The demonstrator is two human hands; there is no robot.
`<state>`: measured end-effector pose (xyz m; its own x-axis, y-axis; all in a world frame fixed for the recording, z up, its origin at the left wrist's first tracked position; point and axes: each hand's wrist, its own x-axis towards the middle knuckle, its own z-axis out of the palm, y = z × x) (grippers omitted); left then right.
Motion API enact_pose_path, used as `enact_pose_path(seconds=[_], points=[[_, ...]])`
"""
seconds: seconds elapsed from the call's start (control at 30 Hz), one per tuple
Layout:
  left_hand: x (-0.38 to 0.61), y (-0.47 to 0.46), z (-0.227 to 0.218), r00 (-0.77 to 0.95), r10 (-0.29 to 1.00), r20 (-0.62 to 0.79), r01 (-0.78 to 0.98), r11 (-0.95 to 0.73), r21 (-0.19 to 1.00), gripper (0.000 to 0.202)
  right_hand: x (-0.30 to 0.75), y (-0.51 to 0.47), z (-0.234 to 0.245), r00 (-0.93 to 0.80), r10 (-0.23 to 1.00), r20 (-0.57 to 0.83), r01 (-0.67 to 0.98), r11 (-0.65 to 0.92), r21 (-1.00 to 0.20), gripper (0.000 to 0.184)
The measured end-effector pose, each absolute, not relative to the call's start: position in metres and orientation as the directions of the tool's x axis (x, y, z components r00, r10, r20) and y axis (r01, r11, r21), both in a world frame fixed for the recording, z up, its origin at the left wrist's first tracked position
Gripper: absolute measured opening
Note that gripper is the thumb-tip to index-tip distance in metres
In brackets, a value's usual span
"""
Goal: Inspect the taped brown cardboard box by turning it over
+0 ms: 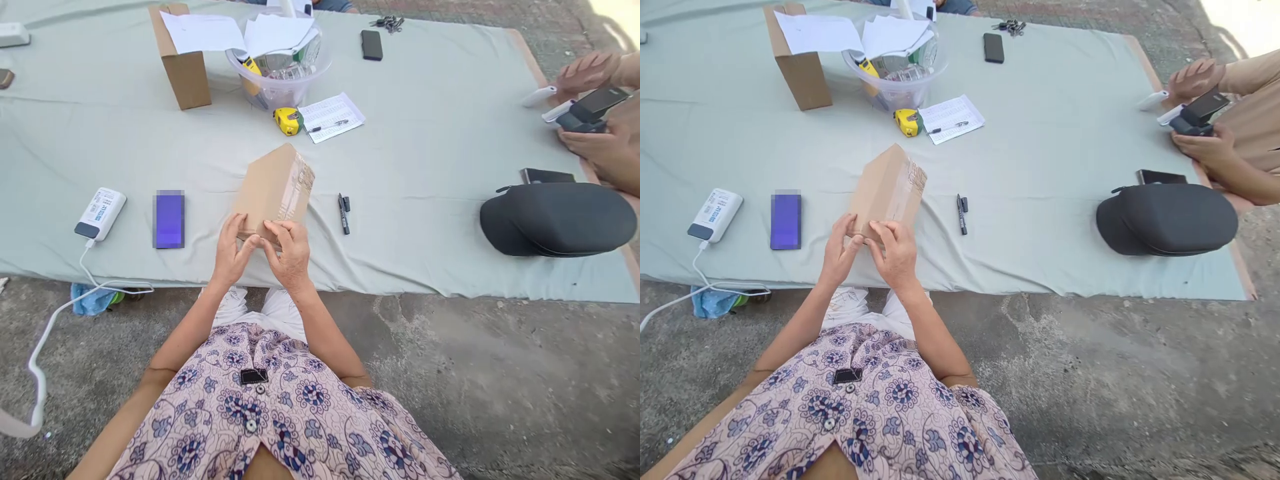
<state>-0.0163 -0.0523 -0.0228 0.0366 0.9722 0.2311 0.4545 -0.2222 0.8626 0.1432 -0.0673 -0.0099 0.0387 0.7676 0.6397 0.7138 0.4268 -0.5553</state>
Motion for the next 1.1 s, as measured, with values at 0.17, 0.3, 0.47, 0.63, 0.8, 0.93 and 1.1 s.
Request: enact_pose_path(seconds=[0.17, 0.3, 0.47, 0.63, 0.8, 0.93, 1.1], points=[[-0.001, -0.060, -0.021, 0.090, 0.965, 0.244, 0.525, -0.255, 0.812, 0.074, 0.154, -0.079, -0.003, -0.008, 0.838, 0.546, 0.642, 0.423, -0.639, 0.026], [0.005, -0.071, -0.024, 0.114, 0.945, 0.306, 0.568, -0.315, 0.761, 0.070, 0.181, -0.074, 0.010, 0.005, 0.874, 0.486, 0.579, 0.394, -0.714, 0.032], [0.012, -0.090, -0.025, 0.188, 0.912, 0.366, 0.598, -0.401, 0.694, 0.071, 0.200, -0.056, 0.017, 0.143, 0.853, 0.502, 0.718, 0.259, -0.646, 0.088], [0.001, -0.097, -0.029, 0.270, 0.874, 0.403, 0.557, -0.484, 0.675, 0.066, 0.213, -0.047, 0.014, 0.150, 0.882, 0.448, 0.698, 0.226, -0.679, 0.092], [-0.019, -0.104, -0.032, 0.316, 0.850, 0.421, 0.488, -0.527, 0.696, 0.045, 0.231, -0.043, 0.019, 0.212, 0.844, 0.493, 0.647, 0.257, -0.718, 0.075], [-0.023, -0.106, -0.031, 0.330, 0.871, 0.365, 0.452, -0.485, 0.749, 0.069, 0.230, -0.044, 0.026, 0.329, 0.809, 0.488, 0.625, 0.200, -0.754, 0.057], [-0.023, -0.097, -0.033, 0.285, 0.878, 0.385, 0.444, -0.477, 0.759, 0.064, 0.223, -0.047, 0.033, 0.490, 0.738, 0.464, 0.531, 0.169, -0.830, 0.039]])
